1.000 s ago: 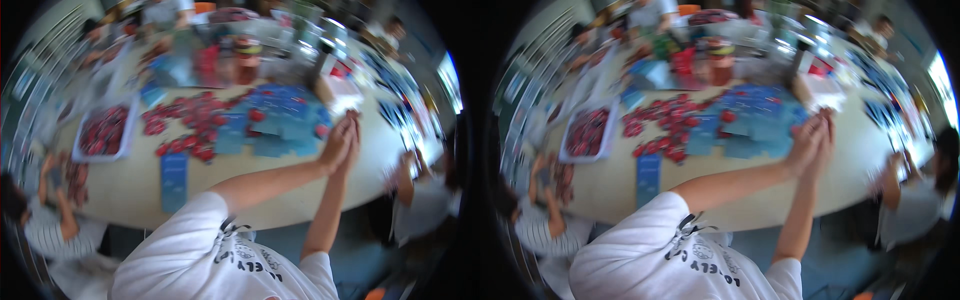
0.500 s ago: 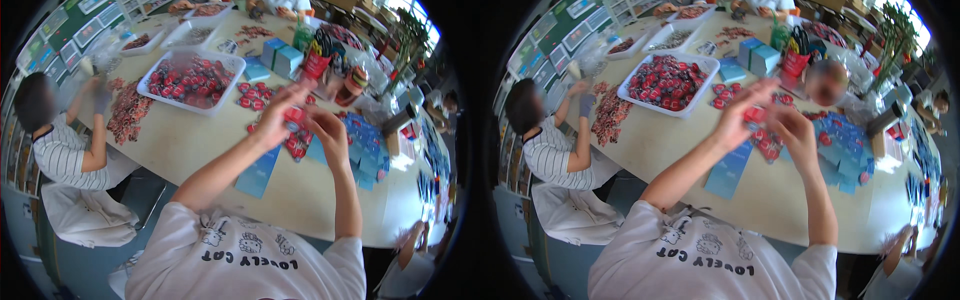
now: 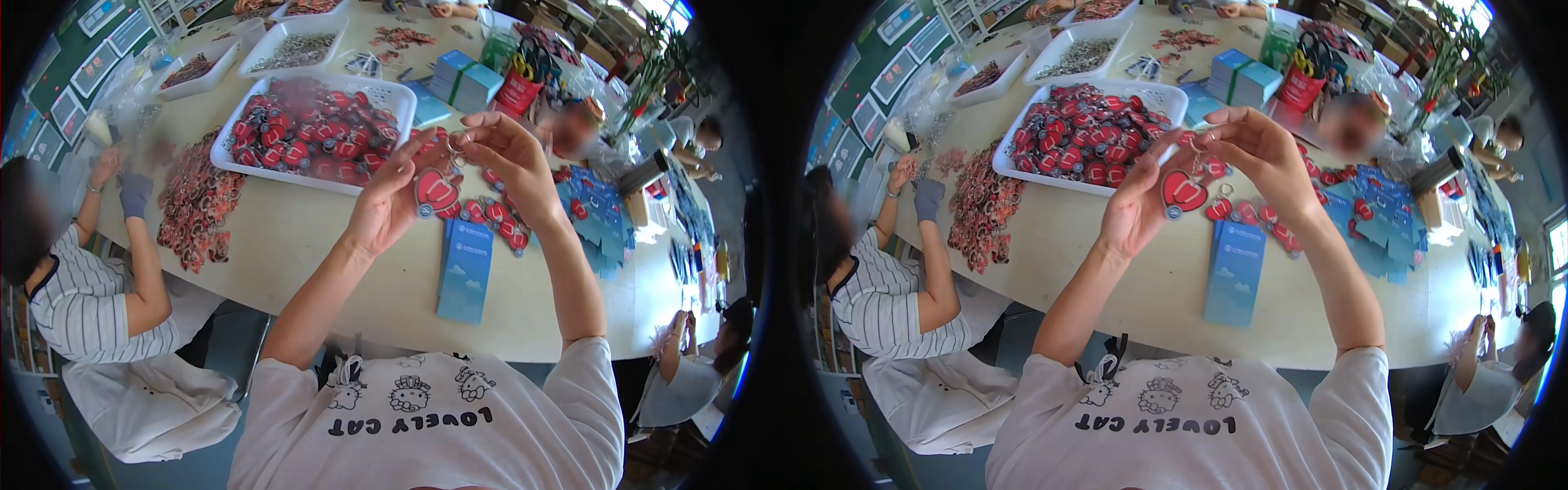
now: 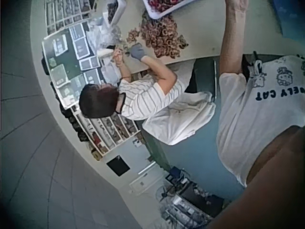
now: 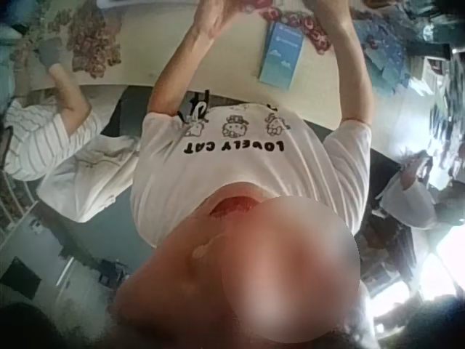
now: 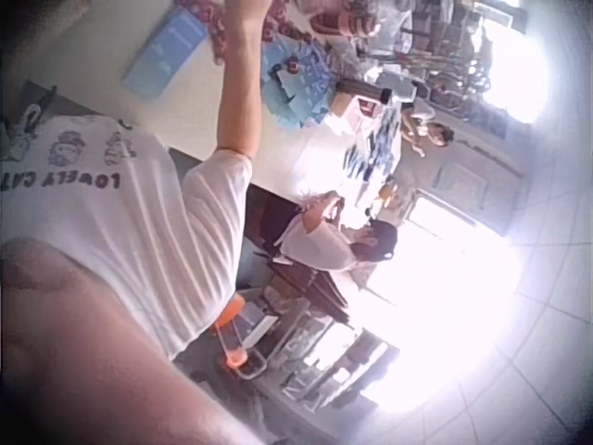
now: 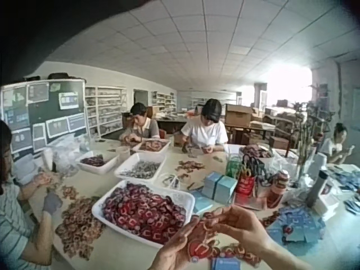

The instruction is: The person assembles heart-shaped keychains by attaching them to blue cardboard tags. They pick up a keychain from a pile on the table, thread the metal ring through a hole in the tag, and place the finished unit into a growing stack. The process is repeated continuously throughout the clip.

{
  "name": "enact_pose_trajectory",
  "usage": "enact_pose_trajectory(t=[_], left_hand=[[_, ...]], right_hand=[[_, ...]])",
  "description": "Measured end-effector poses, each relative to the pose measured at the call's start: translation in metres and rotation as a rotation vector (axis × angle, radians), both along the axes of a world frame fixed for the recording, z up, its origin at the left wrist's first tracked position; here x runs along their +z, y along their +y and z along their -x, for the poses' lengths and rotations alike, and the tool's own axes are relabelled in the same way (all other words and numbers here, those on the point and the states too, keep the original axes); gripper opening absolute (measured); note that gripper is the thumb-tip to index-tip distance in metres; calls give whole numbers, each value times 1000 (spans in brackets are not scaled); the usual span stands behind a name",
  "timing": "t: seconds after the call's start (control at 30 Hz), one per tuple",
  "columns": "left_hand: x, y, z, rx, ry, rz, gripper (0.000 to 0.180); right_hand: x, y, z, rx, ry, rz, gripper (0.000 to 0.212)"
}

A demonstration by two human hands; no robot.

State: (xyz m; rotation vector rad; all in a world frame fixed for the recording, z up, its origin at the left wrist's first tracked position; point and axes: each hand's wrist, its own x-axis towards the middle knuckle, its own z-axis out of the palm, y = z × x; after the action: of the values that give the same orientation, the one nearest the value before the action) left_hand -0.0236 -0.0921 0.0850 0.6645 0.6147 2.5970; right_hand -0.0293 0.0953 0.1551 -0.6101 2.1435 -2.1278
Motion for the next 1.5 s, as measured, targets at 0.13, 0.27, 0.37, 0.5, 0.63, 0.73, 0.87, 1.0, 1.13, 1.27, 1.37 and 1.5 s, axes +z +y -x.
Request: enact_pose_trajectory(t=[0.13, 0.27, 0.37, 0.5, 0.63, 0.73, 0.87, 1.0, 1.13, 1.27, 1.37, 1.5], left_hand=[[-32, -21, 4, -64, -41, -37, 55], [-72, -22, 9, -188, -91, 122, 43], [-81, -19, 5, -226, 76, 327, 26], [-97, -17, 8, -428, 53, 325, 24], [-107, -15, 11, -471, 29, 189, 23], [-108, -11, 16, -473, 48, 232, 20], [-113, -4, 17, -471, 19, 266, 19], [-114, -2, 18, -469, -55, 255, 22], [-115, -4, 19, -512, -151, 237, 25], [-114, -6, 21, -514, -268, 164, 24], [-118, -4, 23, -498, -372, 113, 24], [-136, 0, 26, -484, -403, 97, 26]], right_hand=[[15, -16, 23, 21, 46, -121, 30], [29, -41, 62, 57, 98, -252, 30], [40, -64, 97, 107, 61, -298, 31], [50, -104, 135, 158, -61, -289, 33], [46, -126, 195, 234, -156, -326, 35], [45, -141, 247, 281, -245, -300, 36], [38, -163, 304, 320, -242, -316, 35], [31, -175, 328, 320, -270, -262, 37], [30, -177, 356, 328, -261, -287, 39], [34, -191, 411, 362, -204, -401, 39], [35, -220, 478, 254, -103, -508, 38], [57, -263, 567, -114, 133, -351, 33]])
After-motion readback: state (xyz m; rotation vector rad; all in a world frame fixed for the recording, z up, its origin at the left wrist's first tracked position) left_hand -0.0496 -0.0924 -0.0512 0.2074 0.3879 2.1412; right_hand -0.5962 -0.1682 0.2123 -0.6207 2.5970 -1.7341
